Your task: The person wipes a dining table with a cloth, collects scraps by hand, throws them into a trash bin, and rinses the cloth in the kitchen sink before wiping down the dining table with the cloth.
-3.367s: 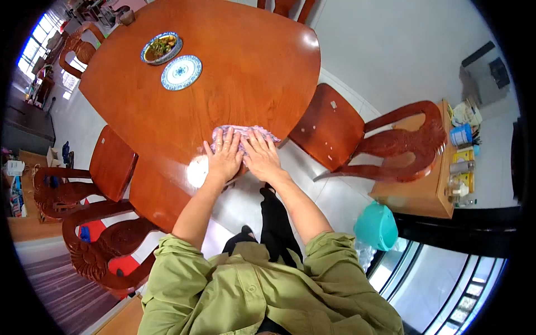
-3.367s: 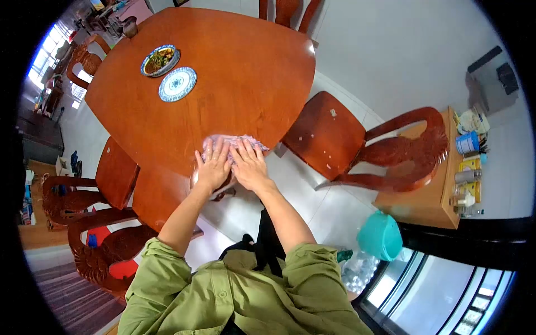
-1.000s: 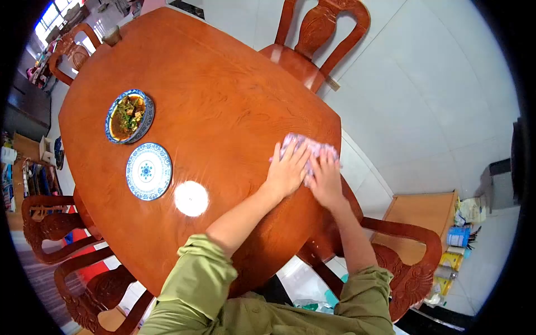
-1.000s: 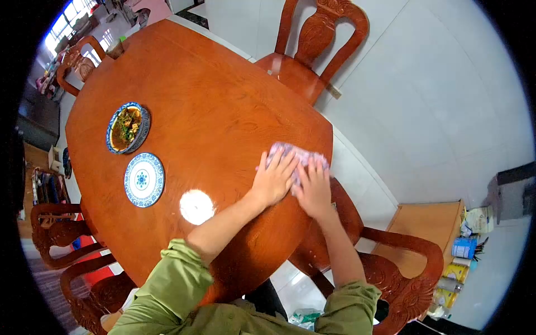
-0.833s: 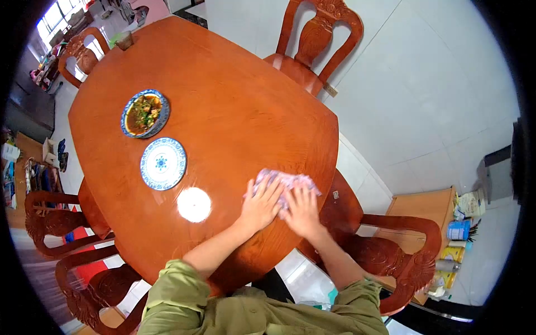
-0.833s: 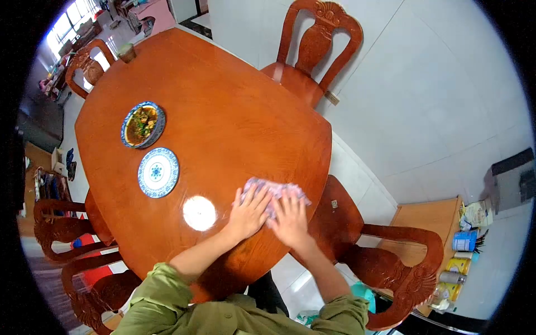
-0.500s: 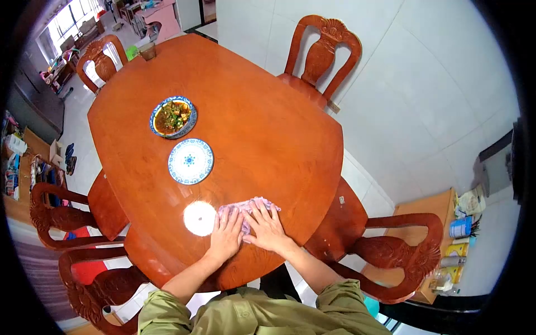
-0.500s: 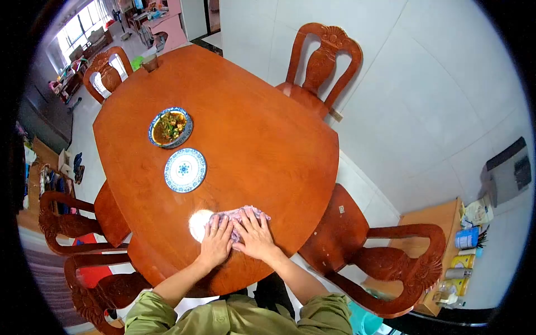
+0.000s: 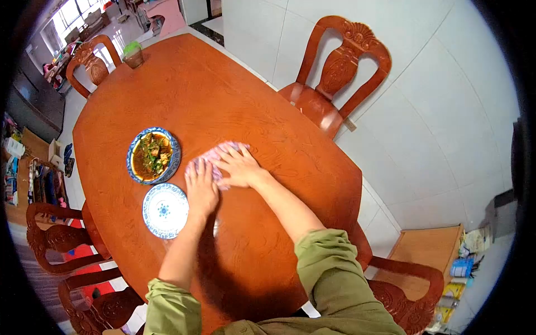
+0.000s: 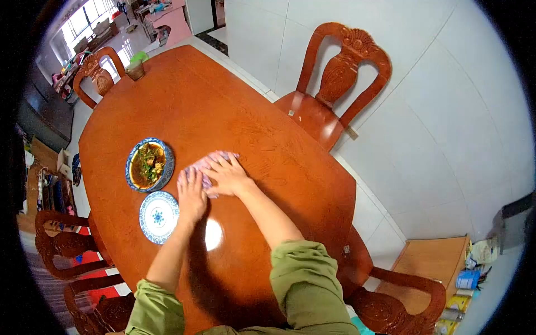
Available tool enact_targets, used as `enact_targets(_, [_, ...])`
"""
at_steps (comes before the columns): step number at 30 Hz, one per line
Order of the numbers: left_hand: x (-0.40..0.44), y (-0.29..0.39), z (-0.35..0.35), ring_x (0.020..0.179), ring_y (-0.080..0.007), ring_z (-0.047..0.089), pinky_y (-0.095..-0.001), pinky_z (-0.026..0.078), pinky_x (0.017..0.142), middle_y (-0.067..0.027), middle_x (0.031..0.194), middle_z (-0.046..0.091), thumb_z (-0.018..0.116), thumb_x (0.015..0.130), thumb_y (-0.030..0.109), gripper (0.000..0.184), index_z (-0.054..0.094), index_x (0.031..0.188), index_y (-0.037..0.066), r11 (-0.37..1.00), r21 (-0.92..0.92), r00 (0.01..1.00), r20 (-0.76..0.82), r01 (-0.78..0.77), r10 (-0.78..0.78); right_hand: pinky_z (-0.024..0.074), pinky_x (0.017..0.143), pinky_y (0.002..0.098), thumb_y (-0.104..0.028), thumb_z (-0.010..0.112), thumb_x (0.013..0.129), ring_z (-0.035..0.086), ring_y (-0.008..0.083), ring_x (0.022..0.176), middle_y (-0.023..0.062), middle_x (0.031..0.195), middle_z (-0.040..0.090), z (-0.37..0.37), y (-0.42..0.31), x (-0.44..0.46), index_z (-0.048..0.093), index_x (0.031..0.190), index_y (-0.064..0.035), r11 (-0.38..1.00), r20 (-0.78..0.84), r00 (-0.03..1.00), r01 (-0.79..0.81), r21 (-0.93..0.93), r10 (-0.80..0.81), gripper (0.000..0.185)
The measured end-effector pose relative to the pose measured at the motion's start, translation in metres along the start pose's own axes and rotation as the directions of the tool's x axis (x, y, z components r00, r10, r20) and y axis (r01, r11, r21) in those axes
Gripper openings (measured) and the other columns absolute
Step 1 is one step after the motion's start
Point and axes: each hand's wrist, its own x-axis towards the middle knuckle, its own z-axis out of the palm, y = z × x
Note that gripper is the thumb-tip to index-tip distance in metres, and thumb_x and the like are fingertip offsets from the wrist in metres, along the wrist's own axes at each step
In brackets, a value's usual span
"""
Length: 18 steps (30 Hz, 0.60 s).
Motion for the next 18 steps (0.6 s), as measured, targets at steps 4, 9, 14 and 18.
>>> enact_targets(4, [0.080,-0.016,0.027,0.137,-0.0410,0.016,-0.0535,0.012,0.111,-0.0162,0.147,0.027,0.046,0.088,0.023,0.052,0.038,0.137,0.007,0.998,0.059,1.000,-0.028,-0.012,0.014,0.0060,0.112,0.0521,-0.058,0.046,0.084,0.013,0.0241,0.141,0.0032,0.152,0.022,-0.011,0.050,0.045,0.031,0.143,-0.0247,0.997,-0.063,0.996,-0.064,-0.035,0.062,0.070])
enact_targets(9, [0.153,0.051,0.048,0.138,-0.0362,0.018,-0.0503,0.014,0.111,-0.0127,0.146,0.031,0.040,0.091,0.034,0.051,0.041,0.136,0.010,0.992,0.075,0.995,0.038,-0.097,0.094,0.0117,0.111,0.0537,-0.056,0.043,0.087,0.017,0.0235,0.140,0.0023,0.149,0.027,-0.046,0.114,0.013,0.036,0.138,-0.0208,0.955,-0.038,0.963,-0.269,-0.125,0.266,0.063])
enact_targets(14, [0.141,0.169,0.072,0.133,-0.0391,0.027,-0.0513,0.018,0.109,-0.0144,0.140,0.039,0.046,0.086,0.025,0.049,0.046,0.132,0.006,0.940,-0.060,0.941,-0.055,-0.336,0.333,0.0091,0.112,0.0474,-0.056,0.050,0.083,0.016,0.0247,0.140,0.0056,0.150,0.025,-0.041,0.172,-0.116,0.036,0.140,-0.0186,0.928,-0.190,0.919,-0.364,-0.078,0.344,0.070])
enact_targets(18, [0.057,0.227,0.060,0.133,-0.0374,0.027,-0.0524,0.017,0.109,-0.0130,0.140,0.040,0.048,0.085,0.029,0.051,0.046,0.132,0.007,0.891,-0.160,0.903,-0.010,-0.425,0.429,0.0147,0.109,0.0501,-0.049,0.053,0.083,0.023,0.0313,0.136,0.0135,0.145,0.032,-0.024,0.127,-0.226,0.041,0.136,-0.0084,0.907,-0.294,0.889,-0.400,-0.129,0.350,0.068])
